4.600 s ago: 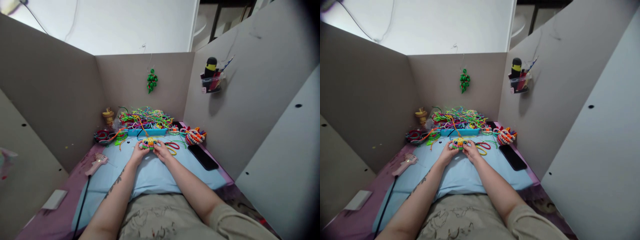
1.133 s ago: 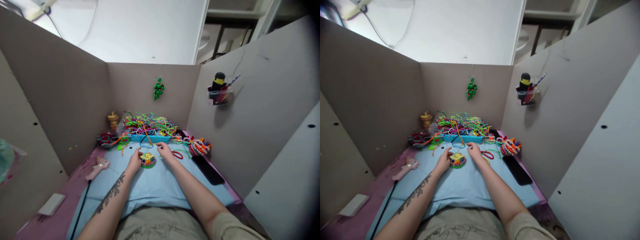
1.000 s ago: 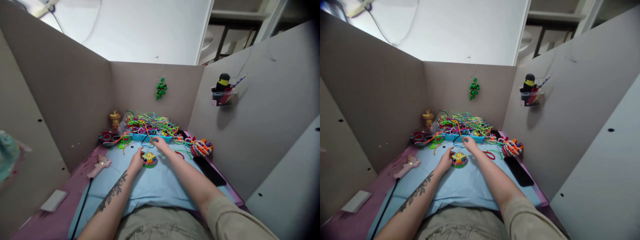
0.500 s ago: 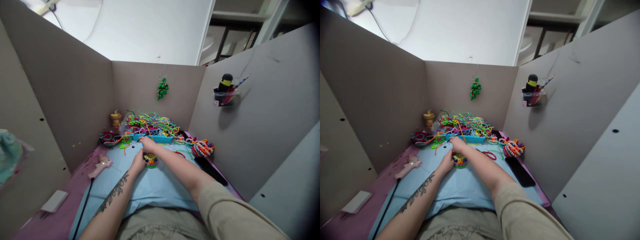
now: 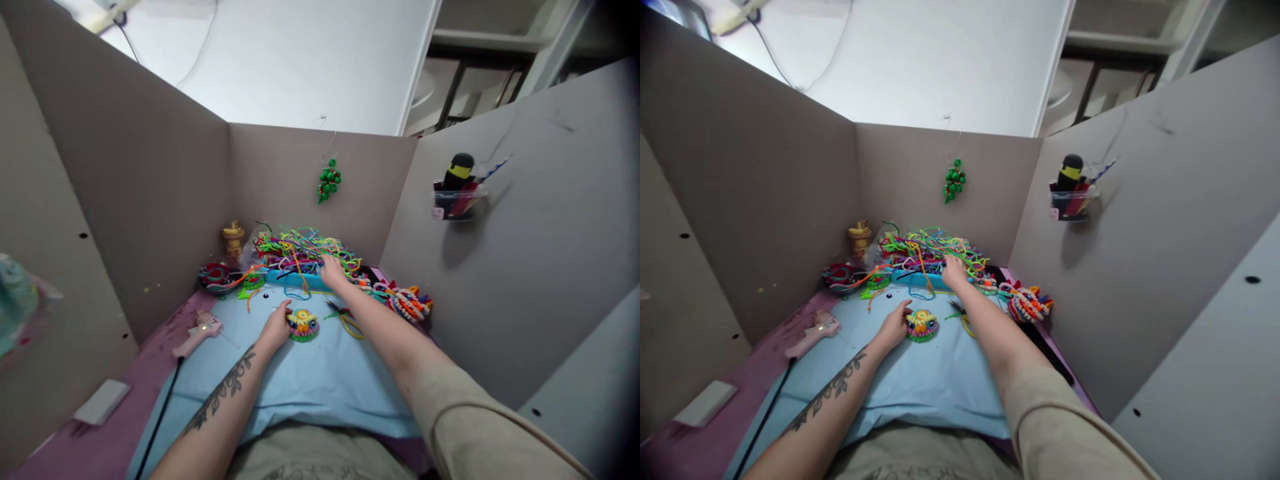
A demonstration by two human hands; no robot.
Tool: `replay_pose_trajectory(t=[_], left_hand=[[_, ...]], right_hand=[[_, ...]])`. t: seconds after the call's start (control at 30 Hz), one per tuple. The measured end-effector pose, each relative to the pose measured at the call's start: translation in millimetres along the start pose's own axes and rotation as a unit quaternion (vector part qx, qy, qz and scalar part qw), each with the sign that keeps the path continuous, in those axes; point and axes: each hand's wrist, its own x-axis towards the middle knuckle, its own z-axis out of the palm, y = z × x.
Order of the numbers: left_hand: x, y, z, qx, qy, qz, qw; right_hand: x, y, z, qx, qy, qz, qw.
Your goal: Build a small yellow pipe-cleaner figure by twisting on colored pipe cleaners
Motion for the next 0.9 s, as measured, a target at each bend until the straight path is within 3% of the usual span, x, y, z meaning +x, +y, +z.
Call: replay_pose_trajectory(t=[0.17, 0.27, 0.33, 0.4, 0.47, 0.53, 0.57, 0.67, 0.8, 0.9], left_hand=[[-1.8, -1.7, 1.0, -0.003, 0.001, -0.002, 1.0], [-2.3, -3.5, 1.8, -0.005, 0.0, 0.001, 1.0], [-2.5, -4.9, 2.0, -0.006, -0.003, 0.001, 1.0], [-2.3, -5.3, 1.3, -0.012, 0.001, -0.001, 1.0], [-1.8, -3.4, -0.8, -0.019, 0.029, 0.003, 0.999], [-1.0, 1.9, -4.4, -0.027, 0.077, 0.017, 0.996], [-0.7, 6.0, -6.6, -0.034, 0.103, 0.025, 0.994], [-1.7, 22.1, -12.7, -0.088, 0.14, 0.059, 0.984], [-7.3, 40.3, -13.8, -0.174, 0.083, 0.073, 0.979], [-10.6, 41.8, -8.9, -0.248, 0.026, 0.028, 0.968]], right_hand=[[37.7, -21.7, 14.5, 0.001, -0.054, 0.015, 0.998], [49.3, -21.0, 17.7, -0.01, -0.112, 0.054, 0.992], [50.6, -18.8, 14.3, -0.001, -0.129, 0.036, 0.991], [48.0, -18.3, 4.4, 0.021, -0.074, 0.001, 0.997], [40.5, -20.7, -11.4, 0.043, 0.037, -0.032, 0.998], [25.0, -25.9, -28.1, 0.055, 0.122, -0.082, 0.988], [13.4, -29.4, -34.8, 0.058, 0.135, -0.12, 0.982], [-35.2, -42.2, -40.9, 0.069, 0.077, -0.247, 0.964], [-106.3, -58.1, -22.0, 0.105, -0.019, -0.349, 0.931], [-138.4, -64.7, -8.5, 0.144, -0.029, -0.341, 0.929]])
